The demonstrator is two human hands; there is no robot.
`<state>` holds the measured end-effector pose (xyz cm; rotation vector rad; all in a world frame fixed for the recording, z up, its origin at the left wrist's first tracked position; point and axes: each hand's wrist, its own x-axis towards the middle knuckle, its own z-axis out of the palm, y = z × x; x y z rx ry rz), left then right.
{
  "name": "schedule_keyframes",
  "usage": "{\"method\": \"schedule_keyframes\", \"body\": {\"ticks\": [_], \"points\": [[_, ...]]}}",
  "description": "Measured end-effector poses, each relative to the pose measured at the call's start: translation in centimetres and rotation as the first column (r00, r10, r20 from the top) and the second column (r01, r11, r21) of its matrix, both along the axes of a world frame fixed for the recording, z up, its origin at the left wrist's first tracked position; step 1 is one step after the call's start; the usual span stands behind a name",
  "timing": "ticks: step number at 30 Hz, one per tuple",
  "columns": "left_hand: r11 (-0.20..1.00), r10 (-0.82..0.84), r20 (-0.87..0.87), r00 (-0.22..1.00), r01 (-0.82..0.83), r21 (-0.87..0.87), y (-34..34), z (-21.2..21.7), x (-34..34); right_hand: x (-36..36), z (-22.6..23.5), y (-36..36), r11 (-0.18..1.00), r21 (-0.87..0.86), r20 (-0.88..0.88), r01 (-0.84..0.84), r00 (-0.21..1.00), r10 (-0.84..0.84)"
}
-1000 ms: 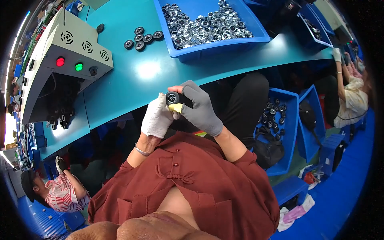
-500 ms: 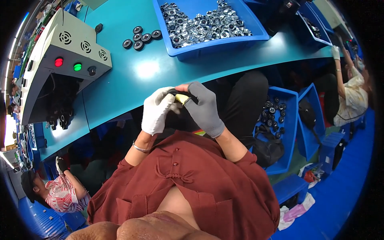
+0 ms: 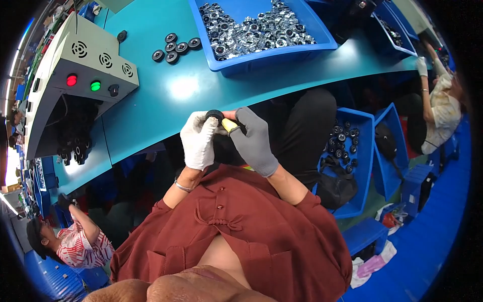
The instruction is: Assembling small metal bearings and components into circular housings at a factory workstation.
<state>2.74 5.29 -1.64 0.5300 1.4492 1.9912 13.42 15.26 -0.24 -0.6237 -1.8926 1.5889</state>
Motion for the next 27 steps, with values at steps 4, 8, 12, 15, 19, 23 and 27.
{"method": "schedule_keyframes", "body": {"ticks": [4, 8, 12, 15, 19, 23, 27], "points": [[0.999, -0.046, 0.078, 0.996, 0.047, -0.01, -0.3, -0.6, -0.3, -0.1, -0.3, -0.2, 0.988, -0.156, -0.008, -0.009, 1.0, 0.008], [0.992, -0.13, 0.343, 0.931, 0.123, 0.041, -0.9, -0.5, -0.4, 0.2, -0.6, 0.5, 0.964, -0.258, -0.055, -0.066, 0.997, 0.054], [0.985, -0.165, 0.467, 0.869, 0.122, 0.121, -1.0, -0.4, -0.4, 0.0, -0.1, 0.6, 0.942, -0.31, -0.043, -0.132, 0.991, 0.125], [0.972, -0.234, 0.473, 0.849, 0.207, 0.109, -1.2, 0.2, -0.1, -0.5, 0.8, 0.3, 0.961, -0.235, -0.223, -0.143, 0.971, 0.09], [0.966, -0.256, 0.606, 0.753, 0.188, 0.175, -1.4, 0.5, 0.4, 0.4, 0.6, 2.1, 0.938, -0.068, -0.1, -0.341, 0.937, 0.333], [0.924, -0.322, 0.238, 0.916, 0.359, -0.133, -1.1, 1.8, -0.4, 0.2, 0.8, 3.2, 0.809, 0.56, -0.005, -0.179, 0.976, 0.219], [0.939, -0.271, 0.046, 0.962, 0.274, -0.207, -0.6, 1.5, 0.2, -0.4, 1.4, 2.6, 0.736, 0.667, -0.005, -0.117, 0.987, 0.162]]}}
